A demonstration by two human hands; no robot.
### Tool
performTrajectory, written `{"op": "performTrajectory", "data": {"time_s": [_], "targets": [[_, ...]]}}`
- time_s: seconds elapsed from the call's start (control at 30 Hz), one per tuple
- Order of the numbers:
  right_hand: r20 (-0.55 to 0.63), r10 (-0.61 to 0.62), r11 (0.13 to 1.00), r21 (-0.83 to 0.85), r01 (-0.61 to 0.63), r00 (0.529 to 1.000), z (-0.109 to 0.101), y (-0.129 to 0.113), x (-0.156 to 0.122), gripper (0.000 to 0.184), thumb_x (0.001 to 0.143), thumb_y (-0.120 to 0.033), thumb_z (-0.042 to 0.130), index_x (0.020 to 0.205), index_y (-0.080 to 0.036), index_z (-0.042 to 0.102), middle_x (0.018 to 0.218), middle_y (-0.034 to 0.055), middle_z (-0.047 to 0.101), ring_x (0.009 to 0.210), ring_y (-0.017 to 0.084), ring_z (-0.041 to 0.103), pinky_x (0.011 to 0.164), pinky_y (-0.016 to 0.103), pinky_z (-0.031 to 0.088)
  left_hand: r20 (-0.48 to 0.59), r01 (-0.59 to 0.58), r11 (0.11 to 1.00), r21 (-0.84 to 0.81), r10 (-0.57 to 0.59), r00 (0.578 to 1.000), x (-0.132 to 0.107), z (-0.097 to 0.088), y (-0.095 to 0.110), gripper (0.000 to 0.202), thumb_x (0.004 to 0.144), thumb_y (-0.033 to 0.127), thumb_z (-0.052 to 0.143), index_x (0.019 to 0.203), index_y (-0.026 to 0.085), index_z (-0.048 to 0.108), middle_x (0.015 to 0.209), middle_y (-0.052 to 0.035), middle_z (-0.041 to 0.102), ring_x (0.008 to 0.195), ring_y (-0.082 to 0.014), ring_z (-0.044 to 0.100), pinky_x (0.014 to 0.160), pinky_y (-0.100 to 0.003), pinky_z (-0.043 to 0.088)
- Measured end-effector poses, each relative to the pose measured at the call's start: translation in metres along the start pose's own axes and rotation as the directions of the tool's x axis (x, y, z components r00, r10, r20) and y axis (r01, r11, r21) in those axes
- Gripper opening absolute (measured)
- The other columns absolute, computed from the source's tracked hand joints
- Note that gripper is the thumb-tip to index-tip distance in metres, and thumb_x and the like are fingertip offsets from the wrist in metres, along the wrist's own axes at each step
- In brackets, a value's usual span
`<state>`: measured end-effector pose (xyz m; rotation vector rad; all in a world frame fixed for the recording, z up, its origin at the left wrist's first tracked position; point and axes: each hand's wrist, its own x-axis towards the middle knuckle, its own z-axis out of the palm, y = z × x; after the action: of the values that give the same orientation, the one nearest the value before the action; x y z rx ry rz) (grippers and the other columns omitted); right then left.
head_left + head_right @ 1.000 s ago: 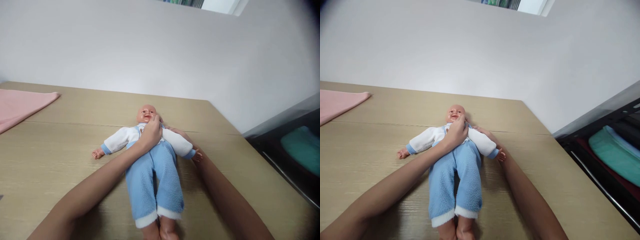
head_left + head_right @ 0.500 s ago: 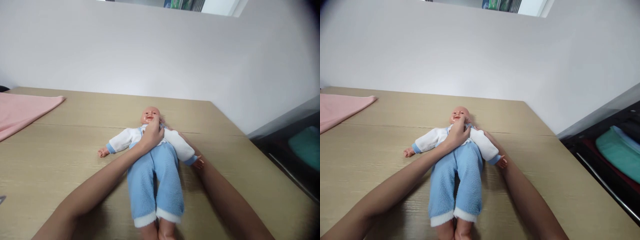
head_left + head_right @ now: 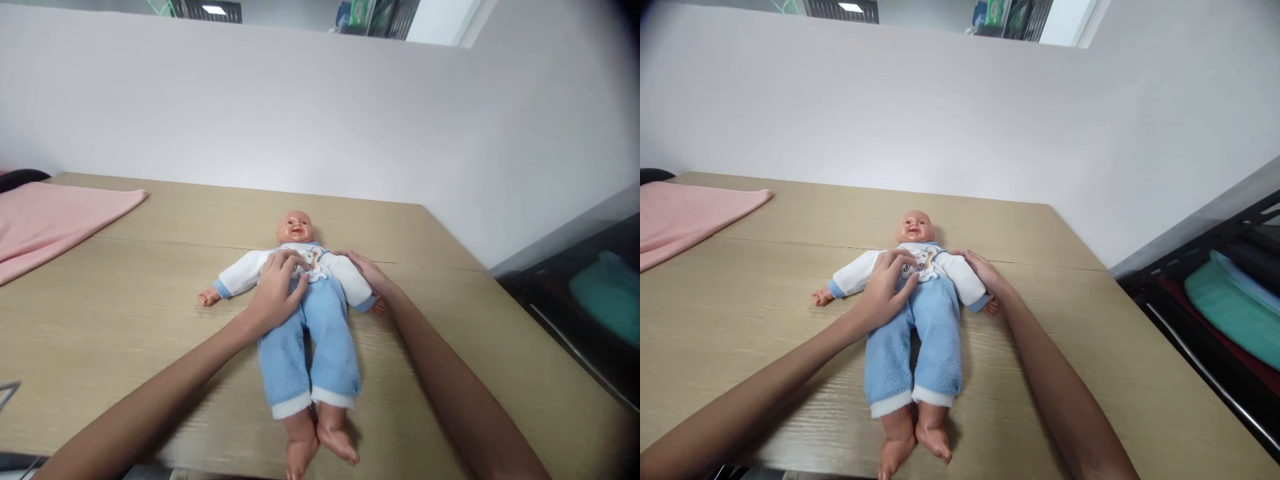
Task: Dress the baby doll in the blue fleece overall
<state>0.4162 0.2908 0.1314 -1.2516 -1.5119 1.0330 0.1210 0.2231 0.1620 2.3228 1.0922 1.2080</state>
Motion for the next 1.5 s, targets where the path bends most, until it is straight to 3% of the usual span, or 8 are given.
{"op": "performTrajectory", "data": {"time_s": [0.13,0.23,0.37,0.57,0.83,1.17,1.33,1.5], "targets": [[-0.023,0.013,0.999,-0.031,-0.014,1.000,-0.013,0.000,-0.015,0.042,0.102,-0.069,0.071,0.108,-0.031,0.087,0.124,0.0090,0.089,0.120,0.035,0.080,0.110,0.056,0.064,0.005,0.087,0.996,-0.009,-0.087,0.996,-0.054,-0.017,-0.003,0.029,0.117,0.035,0.058,0.145,0.028,0.060,0.157,-0.0141,0.062,0.152,-0.0348,0.056,0.132,-0.059,0.044],[-0.119,-0.207,0.943,-0.287,0.166,0.971,-0.013,-0.012,-0.047,0.040,0.108,-0.061,0.064,0.125,-0.031,0.084,0.137,0.0108,0.084,0.130,0.037,0.075,0.118,0.059,0.058,-0.003,0.172,0.984,-0.036,-0.172,0.985,-0.083,-0.024,-0.010,0.043,0.118,0.043,0.058,0.159,0.030,0.051,0.167,-0.0151,0.056,0.162,-0.0362,0.049,0.137,-0.063,0.041],[0.116,-0.466,0.659,-0.616,0.432,0.877,0.002,-0.021,-0.090,0.033,0.113,-0.042,0.059,0.136,-0.034,0.082,0.141,0.0099,0.083,0.139,0.038,0.070,0.128,0.064,0.046,0.066,0.255,0.956,-0.145,-0.247,0.967,-0.096,-0.025,-0.022,0.056,0.118,0.051,0.056,0.168,0.030,0.044,0.176,-0.0156,0.049,0.169,-0.0359,0.044,0.141,-0.064,0.038],[0.262,-0.470,0.537,-0.674,0.508,0.843,0.005,0.006,-0.093,0.018,0.107,-0.034,0.067,0.115,-0.033,0.084,0.151,0.0093,0.079,0.147,0.042,0.065,0.131,0.072,0.040,0.132,0.266,0.942,-0.206,-0.243,0.961,-0.094,-0.023,-0.031,0.062,0.119,0.053,0.053,0.175,0.029,0.037,0.183,-0.0160,0.042,0.175,-0.0355,0.036,0.146,-0.064,0.030],[0.149,-0.495,0.580,-0.677,0.453,0.856,0.019,0.013,-0.093,0.017,0.106,-0.025,0.062,0.114,-0.029,0.076,0.148,0.0130,0.076,0.145,0.041,0.062,0.125,0.068,0.045,0.133,0.247,0.956,-0.157,-0.228,0.965,-0.099,-0.020,-0.038,0.065,0.120,0.054,0.050,0.177,0.029,0.033,0.179,-0.0185,0.047,0.170,-0.0382,0.043,0.142,-0.067,0.035],[0.140,-0.518,0.593,-0.652,0.472,0.844,-0.006,0.007,-0.085,0.010,0.106,-0.035,0.069,0.100,-0.029,0.075,0.135,0.0126,0.082,0.131,0.038,0.070,0.117,0.061,0.049,0.145,0.237,0.967,-0.094,-0.222,0.964,-0.103,-0.018,-0.040,0.065,0.121,0.054,0.044,0.179,0.030,0.029,0.181,-0.0183,0.039,0.174,-0.0357,0.035,0.145,-0.066,0.027],[-0.055,-0.369,0.829,-0.471,0.302,0.928,0.025,-0.002,-0.094,0.008,0.098,-0.032,0.067,0.097,-0.030,0.060,0.100,0.0076,0.082,0.099,0.033,0.077,0.099,0.051,0.059,0.039,0.211,0.976,-0.047,-0.210,0.977,-0.089,-0.023,-0.028,0.056,0.117,0.051,0.057,0.166,0.027,0.046,0.174,-0.0179,0.045,0.169,-0.0378,0.040,0.141,-0.067,0.032],[-0.046,-0.201,0.959,-0.214,0.187,0.978,0.032,-0.003,-0.091,0.026,0.095,-0.043,0.074,0.112,-0.030,0.059,0.095,0.0036,0.078,0.094,0.029,0.077,0.090,0.043,0.062,0.031,-0.037,0.999,0.000,0.037,0.999,-0.037,-0.015,0.002,0.035,0.114,0.038,0.063,0.146,0.026,0.059,0.155,-0.0144,0.067,0.149,-0.0343,0.058,0.130,-0.057,0.044]]}}
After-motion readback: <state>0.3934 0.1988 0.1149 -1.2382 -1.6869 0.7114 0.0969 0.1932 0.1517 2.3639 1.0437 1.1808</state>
